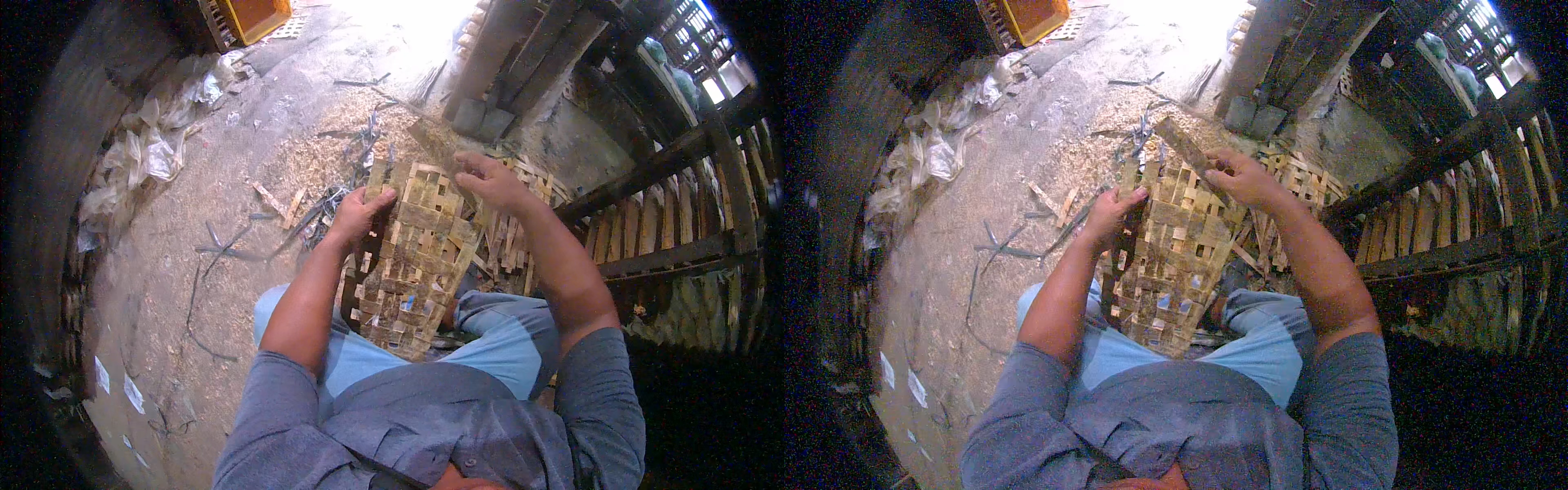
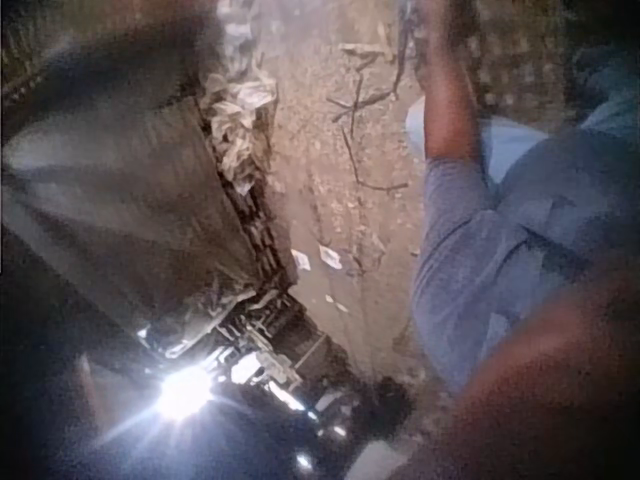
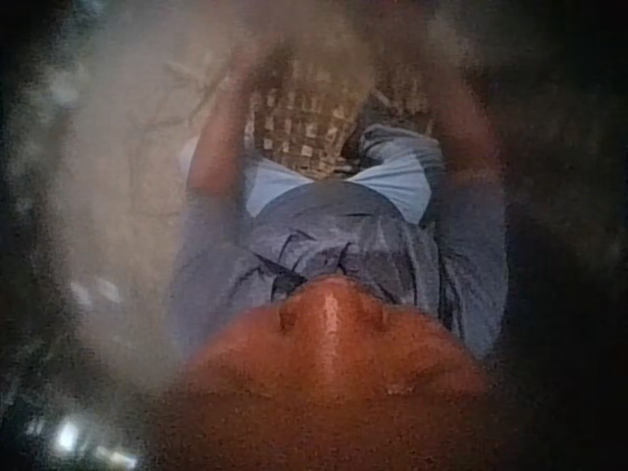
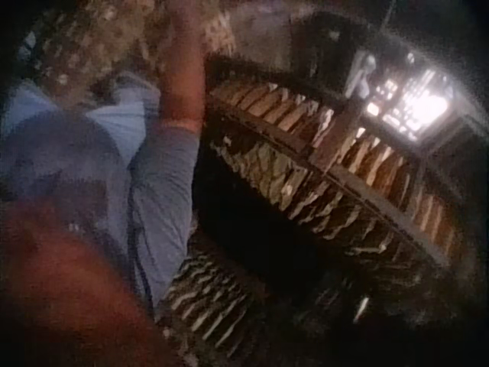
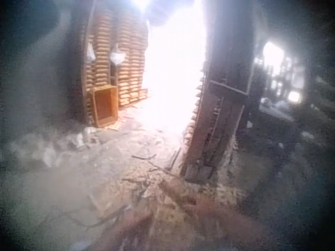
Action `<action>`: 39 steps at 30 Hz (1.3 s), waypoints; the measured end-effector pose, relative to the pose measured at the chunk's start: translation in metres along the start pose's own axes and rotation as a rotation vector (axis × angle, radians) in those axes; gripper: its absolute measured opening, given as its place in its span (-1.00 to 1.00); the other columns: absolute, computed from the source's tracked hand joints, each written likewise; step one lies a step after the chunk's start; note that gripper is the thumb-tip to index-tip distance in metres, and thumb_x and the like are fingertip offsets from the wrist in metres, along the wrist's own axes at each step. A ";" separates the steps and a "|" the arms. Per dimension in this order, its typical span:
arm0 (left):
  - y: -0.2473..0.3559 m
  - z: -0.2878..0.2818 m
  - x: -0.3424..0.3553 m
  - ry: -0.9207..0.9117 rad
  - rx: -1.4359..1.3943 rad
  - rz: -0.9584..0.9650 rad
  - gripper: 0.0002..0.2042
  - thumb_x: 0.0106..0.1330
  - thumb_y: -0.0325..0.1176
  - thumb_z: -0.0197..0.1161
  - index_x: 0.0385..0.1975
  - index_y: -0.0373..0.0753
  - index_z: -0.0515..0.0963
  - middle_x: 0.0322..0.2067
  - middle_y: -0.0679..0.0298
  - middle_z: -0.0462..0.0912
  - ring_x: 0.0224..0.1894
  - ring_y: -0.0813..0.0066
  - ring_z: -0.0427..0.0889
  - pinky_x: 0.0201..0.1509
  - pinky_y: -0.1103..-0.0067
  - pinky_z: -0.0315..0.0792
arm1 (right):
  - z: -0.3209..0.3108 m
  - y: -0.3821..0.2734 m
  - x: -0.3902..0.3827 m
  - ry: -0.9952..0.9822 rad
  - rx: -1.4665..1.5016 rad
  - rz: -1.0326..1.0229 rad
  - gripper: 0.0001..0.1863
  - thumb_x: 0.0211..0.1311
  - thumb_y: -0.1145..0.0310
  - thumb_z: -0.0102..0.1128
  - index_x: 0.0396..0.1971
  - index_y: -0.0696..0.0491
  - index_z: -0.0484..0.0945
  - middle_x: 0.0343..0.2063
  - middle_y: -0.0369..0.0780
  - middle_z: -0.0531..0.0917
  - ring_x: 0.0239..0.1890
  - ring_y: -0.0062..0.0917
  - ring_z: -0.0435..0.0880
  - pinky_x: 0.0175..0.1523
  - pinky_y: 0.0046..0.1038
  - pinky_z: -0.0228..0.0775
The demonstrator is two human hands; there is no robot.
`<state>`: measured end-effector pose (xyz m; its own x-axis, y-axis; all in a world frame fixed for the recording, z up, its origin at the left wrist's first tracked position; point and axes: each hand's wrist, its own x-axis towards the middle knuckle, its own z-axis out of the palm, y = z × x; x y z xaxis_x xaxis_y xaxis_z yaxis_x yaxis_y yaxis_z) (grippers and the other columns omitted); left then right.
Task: The person sits on the floor and weaves thin strips of bamboo into a flat, grid-like mat. They interlace the strips by hand, adjusting the tension and alignment of the weave throughout the process.
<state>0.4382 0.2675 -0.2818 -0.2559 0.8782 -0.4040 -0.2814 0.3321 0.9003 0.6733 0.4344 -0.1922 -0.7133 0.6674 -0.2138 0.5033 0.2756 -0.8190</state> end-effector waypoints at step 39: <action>-0.010 0.017 0.001 -0.134 -0.030 0.137 -0.60 0.21 -0.08 0.39 -0.14 -0.28 0.57 -0.38 0.32 0.67 -0.45 0.65 0.57 -0.38 0.63 0.44 | 0.001 -0.008 0.005 -0.216 0.439 0.076 -0.36 0.18 0.58 0.05 0.32 0.14 0.26 0.08 -0.16 0.51 0.03 -0.44 0.53 0.09 -0.38 0.46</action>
<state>0.4564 0.2705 -0.2887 -0.1690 0.9531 -0.2511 -0.2805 0.1977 0.9393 0.6657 0.4349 -0.1872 -0.7909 0.5026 -0.3491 0.3380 -0.1167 -0.9339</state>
